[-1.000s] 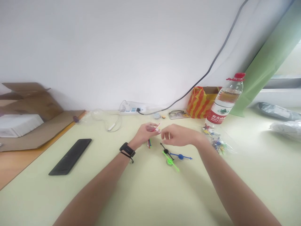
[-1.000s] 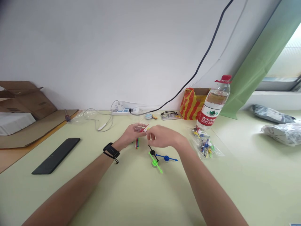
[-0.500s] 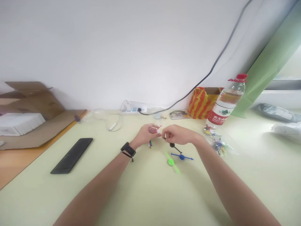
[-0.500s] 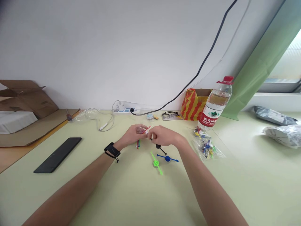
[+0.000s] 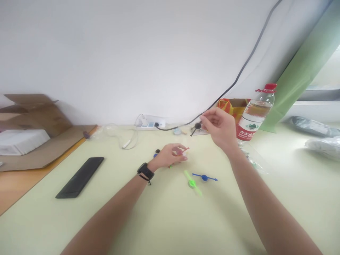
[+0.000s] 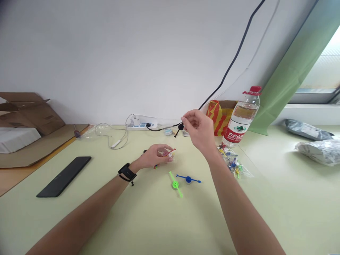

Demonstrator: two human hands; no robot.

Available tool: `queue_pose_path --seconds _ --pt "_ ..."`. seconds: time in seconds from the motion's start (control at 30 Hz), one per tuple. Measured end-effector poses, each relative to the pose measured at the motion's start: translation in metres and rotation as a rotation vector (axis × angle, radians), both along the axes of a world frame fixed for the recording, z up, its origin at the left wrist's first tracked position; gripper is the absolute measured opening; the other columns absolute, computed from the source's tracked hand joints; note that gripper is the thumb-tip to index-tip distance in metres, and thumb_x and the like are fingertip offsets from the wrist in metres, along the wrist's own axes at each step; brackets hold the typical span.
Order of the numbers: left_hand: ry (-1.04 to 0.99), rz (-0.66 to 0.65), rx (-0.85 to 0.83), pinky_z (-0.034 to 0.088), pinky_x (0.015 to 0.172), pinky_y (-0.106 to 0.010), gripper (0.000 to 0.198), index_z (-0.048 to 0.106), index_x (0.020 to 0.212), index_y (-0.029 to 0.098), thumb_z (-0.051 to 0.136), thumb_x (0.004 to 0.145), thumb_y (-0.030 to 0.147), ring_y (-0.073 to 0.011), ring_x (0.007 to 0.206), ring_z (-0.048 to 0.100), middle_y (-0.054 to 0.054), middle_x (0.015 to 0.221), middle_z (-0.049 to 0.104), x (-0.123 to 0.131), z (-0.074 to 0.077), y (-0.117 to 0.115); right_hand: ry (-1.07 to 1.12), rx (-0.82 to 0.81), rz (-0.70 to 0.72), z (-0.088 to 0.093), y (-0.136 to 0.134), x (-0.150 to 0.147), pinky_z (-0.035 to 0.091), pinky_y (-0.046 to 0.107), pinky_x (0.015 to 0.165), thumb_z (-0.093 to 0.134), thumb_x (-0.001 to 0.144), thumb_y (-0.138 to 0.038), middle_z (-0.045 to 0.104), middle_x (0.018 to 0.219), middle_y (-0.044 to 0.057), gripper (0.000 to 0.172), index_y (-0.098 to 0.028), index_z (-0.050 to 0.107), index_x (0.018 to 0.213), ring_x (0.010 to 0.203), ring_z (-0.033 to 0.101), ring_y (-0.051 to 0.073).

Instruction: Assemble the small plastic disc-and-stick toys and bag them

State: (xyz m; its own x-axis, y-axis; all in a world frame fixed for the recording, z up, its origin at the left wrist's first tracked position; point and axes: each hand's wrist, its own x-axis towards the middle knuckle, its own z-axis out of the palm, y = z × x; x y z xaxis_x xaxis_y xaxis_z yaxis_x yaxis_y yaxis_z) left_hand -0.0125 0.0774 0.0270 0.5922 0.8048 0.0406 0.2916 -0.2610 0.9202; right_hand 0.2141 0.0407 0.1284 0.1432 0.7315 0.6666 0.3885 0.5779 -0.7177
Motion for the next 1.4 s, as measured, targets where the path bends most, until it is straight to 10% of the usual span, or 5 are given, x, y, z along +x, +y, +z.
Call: queue_pose_path --seconds 0.83,1.17,1.4 --pt "-0.09 0.023 0.148 0.052 0.075 -0.028 0.043 0.075 0.107 0.018 0.085 0.071 0.038 -0.0169 0.078 0.064 -0.003 0.086 0.068 0.004 -0.005 0.004 -0.27 0.13 -0.104 -0.002 -0.01 -0.009 0.056 0.032 0.074 0.058 0.095 -0.03 0.072 0.083 0.004 0.012 -0.024 0.065 0.086 0.075 0.069 0.02" --pt "-0.075 0.06 0.17 0.052 0.076 -0.03 0.04 0.074 0.106 0.017 0.083 0.073 0.038 -0.0179 0.078 0.064 -0.003 0.084 0.068 0.004 -0.001 0.002 -0.23 -0.206 0.225 0.001 -0.009 -0.005 0.053 0.028 0.061 0.066 0.089 -0.031 0.072 0.076 0.003 0.012 -0.02 0.064 0.092 0.064 0.066 0.016" --pt "-0.111 0.075 0.161 0.053 0.082 -0.031 0.041 0.074 0.109 0.017 0.083 0.074 0.036 -0.0186 0.084 0.065 -0.006 0.092 0.07 0.006 -0.005 0.004 -0.439 -0.201 -0.11 -0.007 -0.004 -0.014 0.047 0.029 0.063 0.063 0.081 -0.019 0.072 0.078 0.002 0.004 -0.02 0.066 0.083 0.062 0.06 0.015"
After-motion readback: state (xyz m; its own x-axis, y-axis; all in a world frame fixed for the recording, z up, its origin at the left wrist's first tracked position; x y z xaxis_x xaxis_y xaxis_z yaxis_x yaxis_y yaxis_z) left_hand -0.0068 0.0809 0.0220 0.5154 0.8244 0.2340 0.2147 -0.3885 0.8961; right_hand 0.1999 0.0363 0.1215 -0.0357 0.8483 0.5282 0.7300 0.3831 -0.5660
